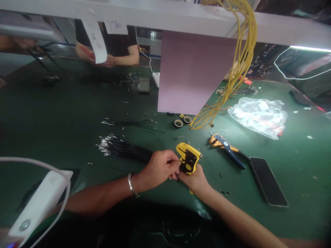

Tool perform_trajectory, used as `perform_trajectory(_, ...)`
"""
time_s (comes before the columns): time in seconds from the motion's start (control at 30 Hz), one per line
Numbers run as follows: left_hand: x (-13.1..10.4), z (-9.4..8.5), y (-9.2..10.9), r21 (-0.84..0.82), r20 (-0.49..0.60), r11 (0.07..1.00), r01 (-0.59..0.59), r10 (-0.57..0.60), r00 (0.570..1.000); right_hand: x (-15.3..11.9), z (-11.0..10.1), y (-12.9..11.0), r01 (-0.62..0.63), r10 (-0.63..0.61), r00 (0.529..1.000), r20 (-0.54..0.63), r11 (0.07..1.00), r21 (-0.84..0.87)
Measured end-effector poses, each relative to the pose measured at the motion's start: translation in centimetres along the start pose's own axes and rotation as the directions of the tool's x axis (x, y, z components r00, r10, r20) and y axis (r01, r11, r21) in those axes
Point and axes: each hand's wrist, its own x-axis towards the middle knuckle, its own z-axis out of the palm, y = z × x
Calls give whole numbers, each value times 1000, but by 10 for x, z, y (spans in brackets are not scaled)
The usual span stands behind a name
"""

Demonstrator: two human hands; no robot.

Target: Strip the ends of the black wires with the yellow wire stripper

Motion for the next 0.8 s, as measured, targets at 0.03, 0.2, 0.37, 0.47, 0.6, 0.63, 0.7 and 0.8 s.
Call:
perform_trajectory(0.03, 0, 0, 0, -2, 2, 1000, 2, -2, 1000, 0, 0, 0, -2, 2, 1000, 5, 1000, 3)
perform_trajectory(0.2, -1, 1, 3, -11, -1, 1000, 1, -1, 1000, -1, 2, -3, 17, -18, 1000, -23, 999, -45)
perform_trajectory(0.37, -2, 2, 4, -23, 6, 1000, -7, 8, 1000, -3, 5, -5, 42, -51, 995, -83, 993, -108)
perform_trajectory(0.47, -2, 2, 4, -22, 6, 1000, -11, 11, 1000, -4, 5, -5, 47, -62, 991, -121, 991, -125)
perform_trajectory(0.6, -2, 0, 7, -21, -5, 999, -25, 25, 1000, -3, 4, -1, 11, -33, 988, -150, 990, -143)
perform_trajectory(0.63, -2, 0, 8, -30, -2, 999, -21, 21, 1000, -2, 3, 0, 1, -23, 988, -154, 990, -141)
perform_trajectory(0.7, -1, 0, 10, -51, 3, 999, -13, 13, 1000, 0, 1, 1, -17, 0, 988, -155, 994, -104)
perform_trajectory(0.8, 0, -2, 13, -72, 2, 997, -7, 7, 1000, 2, -4, 2, -23, 23, 992, -120, 1000, 8)
